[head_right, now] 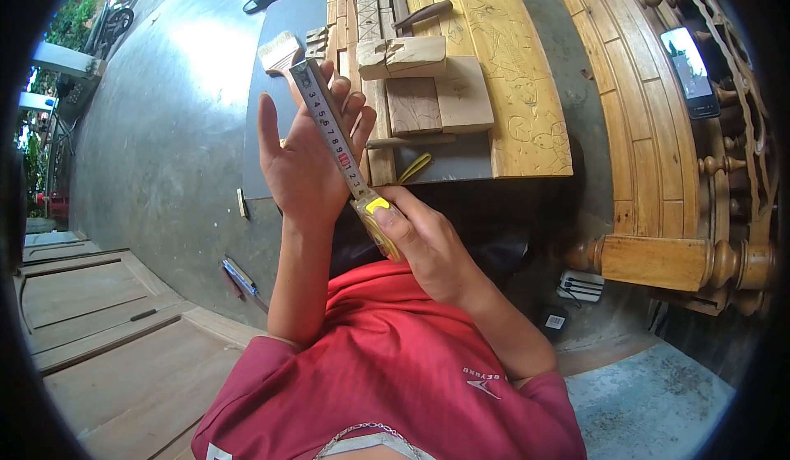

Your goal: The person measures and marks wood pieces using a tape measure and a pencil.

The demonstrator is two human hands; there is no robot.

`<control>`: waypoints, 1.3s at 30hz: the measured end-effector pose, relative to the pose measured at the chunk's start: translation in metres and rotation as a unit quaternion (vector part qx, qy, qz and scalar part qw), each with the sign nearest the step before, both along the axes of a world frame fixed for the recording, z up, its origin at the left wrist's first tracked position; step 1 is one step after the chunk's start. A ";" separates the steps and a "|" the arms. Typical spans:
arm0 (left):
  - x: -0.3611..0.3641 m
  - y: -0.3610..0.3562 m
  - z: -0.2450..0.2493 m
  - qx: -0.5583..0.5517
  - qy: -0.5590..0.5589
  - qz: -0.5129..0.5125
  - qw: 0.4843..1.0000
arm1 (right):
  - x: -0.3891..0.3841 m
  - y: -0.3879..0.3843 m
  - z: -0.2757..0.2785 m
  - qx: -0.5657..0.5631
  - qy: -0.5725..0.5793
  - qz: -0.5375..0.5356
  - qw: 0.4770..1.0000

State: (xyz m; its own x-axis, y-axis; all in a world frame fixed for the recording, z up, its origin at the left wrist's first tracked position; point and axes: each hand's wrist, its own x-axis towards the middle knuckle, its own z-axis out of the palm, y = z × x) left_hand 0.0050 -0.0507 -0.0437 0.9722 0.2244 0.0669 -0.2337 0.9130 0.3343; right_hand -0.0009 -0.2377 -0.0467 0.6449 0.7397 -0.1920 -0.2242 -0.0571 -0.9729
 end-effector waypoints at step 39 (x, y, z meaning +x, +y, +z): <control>0.003 0.002 -0.012 0.039 -0.001 -0.016 0.999 | 0.000 0.000 -0.001 -0.002 0.012 0.004 1.000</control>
State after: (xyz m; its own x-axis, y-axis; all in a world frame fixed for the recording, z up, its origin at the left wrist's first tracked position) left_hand 0.0075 -0.0484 -0.0560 0.9786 0.1874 0.0856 -0.2060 0.8909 0.4049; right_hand -0.0013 -0.2379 -0.0473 0.6341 0.7439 -0.2109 -0.2472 -0.0634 -0.9669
